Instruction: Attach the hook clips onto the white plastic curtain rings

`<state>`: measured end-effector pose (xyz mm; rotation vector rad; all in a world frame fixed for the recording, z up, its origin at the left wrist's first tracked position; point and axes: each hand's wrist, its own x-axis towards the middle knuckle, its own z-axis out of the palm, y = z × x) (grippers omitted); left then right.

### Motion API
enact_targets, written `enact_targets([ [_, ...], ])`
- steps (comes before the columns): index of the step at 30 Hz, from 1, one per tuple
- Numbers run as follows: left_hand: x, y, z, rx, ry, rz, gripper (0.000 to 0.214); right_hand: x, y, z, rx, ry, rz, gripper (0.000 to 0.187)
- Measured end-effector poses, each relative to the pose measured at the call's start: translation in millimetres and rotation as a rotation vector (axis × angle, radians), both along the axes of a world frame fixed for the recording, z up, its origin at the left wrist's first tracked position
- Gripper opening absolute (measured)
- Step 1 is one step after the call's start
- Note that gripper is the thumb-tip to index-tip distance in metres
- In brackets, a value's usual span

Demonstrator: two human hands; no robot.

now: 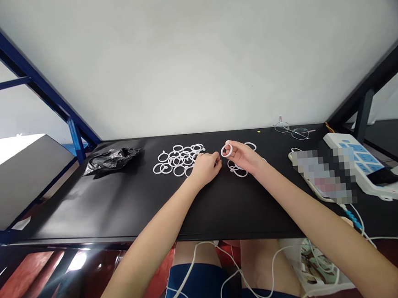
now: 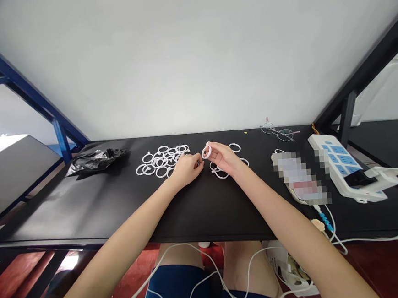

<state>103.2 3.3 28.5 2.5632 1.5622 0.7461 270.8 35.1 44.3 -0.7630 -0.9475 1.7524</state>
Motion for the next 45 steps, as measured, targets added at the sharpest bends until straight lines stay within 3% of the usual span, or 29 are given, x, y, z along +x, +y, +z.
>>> enact_targets([
  [5, 1, 1, 0.2, 0.029, -0.015, 0.039, 0.012, 0, 0, 1.6, -0.05, 0.032, 0.022, 0.008],
  [14, 3, -3, 4.3, 0.12, -0.103, 0.018, 0.007, -3, -4, 4.5, 0.012, -0.046, 0.041, 0.01],
  [19, 3, -6, 7.6, 0.202, -0.213, -0.023, 0.018, -4, -6, 7.5, 0.006, -0.049, 0.025, 0.009],
  [28, 3, -10, 11.4, 0.212, -0.239, -0.041, 0.031, -3, -7, 8.2, 0.026, -0.054, -0.026, 0.017],
  [37, 4, -4, 4.4, 0.221, -0.223, -0.037, 0.021, -5, -9, 8.4, 0.058, -0.064, 0.053, 0.021],
  [45, 3, -8, 8.8, 0.208, -0.225, -0.075, 0.029, -5, -10, 11.2, 0.038, -0.107, 0.032, 0.02],
])
